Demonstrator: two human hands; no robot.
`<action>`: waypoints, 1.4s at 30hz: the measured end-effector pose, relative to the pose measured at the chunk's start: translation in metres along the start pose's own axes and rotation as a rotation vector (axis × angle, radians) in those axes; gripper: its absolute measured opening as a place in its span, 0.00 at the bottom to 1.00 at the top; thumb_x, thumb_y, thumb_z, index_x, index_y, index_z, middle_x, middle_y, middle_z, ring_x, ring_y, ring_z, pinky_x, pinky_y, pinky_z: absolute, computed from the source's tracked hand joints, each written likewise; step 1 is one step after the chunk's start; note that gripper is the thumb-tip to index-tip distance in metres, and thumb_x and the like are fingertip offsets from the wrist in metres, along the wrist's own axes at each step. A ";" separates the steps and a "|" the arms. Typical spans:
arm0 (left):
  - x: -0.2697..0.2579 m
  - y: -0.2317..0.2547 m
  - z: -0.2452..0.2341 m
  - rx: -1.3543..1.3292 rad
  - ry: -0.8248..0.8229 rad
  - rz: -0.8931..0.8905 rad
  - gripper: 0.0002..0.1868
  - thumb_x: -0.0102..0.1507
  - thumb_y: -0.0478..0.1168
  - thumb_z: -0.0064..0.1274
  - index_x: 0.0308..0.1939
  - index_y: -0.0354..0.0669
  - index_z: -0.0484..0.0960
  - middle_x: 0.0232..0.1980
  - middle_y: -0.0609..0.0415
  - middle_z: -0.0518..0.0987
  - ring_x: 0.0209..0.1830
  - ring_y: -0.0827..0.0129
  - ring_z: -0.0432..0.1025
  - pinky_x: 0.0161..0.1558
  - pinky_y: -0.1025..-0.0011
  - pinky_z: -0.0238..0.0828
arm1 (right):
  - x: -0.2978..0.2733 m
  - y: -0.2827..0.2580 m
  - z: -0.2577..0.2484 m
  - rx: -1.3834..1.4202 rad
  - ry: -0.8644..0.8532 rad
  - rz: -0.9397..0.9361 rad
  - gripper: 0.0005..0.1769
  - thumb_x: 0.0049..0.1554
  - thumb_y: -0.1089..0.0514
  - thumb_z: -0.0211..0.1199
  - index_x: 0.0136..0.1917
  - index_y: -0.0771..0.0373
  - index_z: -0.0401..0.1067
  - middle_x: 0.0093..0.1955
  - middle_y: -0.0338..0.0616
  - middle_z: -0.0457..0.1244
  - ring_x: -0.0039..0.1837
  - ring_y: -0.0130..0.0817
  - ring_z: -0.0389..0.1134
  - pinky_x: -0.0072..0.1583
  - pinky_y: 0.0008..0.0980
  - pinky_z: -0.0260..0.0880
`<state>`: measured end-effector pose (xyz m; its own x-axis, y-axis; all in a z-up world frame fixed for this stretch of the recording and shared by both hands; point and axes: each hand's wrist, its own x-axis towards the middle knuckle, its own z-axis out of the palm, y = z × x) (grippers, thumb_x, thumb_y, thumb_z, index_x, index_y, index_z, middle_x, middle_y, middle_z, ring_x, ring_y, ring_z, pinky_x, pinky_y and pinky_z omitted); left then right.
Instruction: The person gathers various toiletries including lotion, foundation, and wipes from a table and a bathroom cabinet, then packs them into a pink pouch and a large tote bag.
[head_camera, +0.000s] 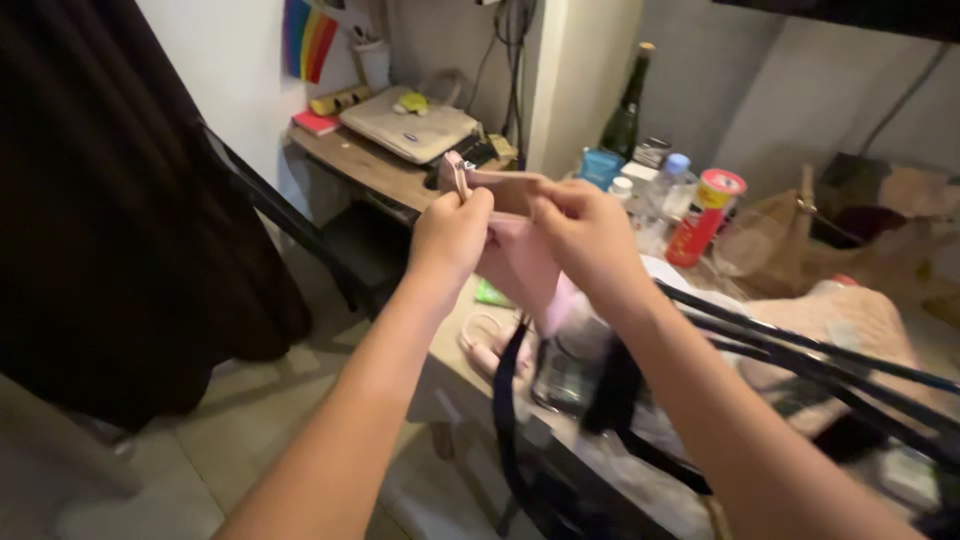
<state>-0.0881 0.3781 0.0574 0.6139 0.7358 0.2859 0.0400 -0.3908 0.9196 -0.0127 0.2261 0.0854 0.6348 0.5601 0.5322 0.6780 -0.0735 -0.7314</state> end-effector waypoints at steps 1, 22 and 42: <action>0.008 0.000 -0.011 0.026 0.039 0.043 0.24 0.59 0.54 0.45 0.35 0.35 0.84 0.34 0.37 0.84 0.37 0.52 0.81 0.42 0.59 0.75 | 0.006 -0.002 0.012 0.011 0.021 -0.009 0.15 0.58 0.60 0.58 0.56 0.69 0.76 0.47 0.46 0.71 0.46 0.28 0.70 0.47 0.26 0.68; 0.146 -0.160 0.018 0.492 -0.227 -0.143 0.28 0.64 0.60 0.44 0.44 0.42 0.87 0.43 0.34 0.82 0.47 0.42 0.77 0.53 0.55 0.72 | 0.141 0.143 0.025 0.092 -0.316 0.334 0.18 0.58 0.56 0.62 0.60 0.63 0.79 0.52 0.44 0.73 0.49 0.29 0.71 0.48 0.32 0.74; 0.295 -0.224 0.111 0.292 -0.753 0.045 0.23 0.56 0.57 0.52 0.38 0.43 0.88 0.44 0.41 0.84 0.46 0.46 0.79 0.50 0.56 0.75 | 0.191 0.487 0.012 -0.874 -0.061 0.573 0.34 0.48 0.51 0.72 0.68 0.54 0.72 0.53 0.62 0.70 0.55 0.56 0.72 0.59 0.47 0.71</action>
<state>0.1715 0.6218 -0.0940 0.9819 0.1865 -0.0330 0.1431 -0.6165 0.7743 0.4349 0.3070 -0.1743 0.9424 0.2918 0.1637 0.3287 -0.8984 -0.2913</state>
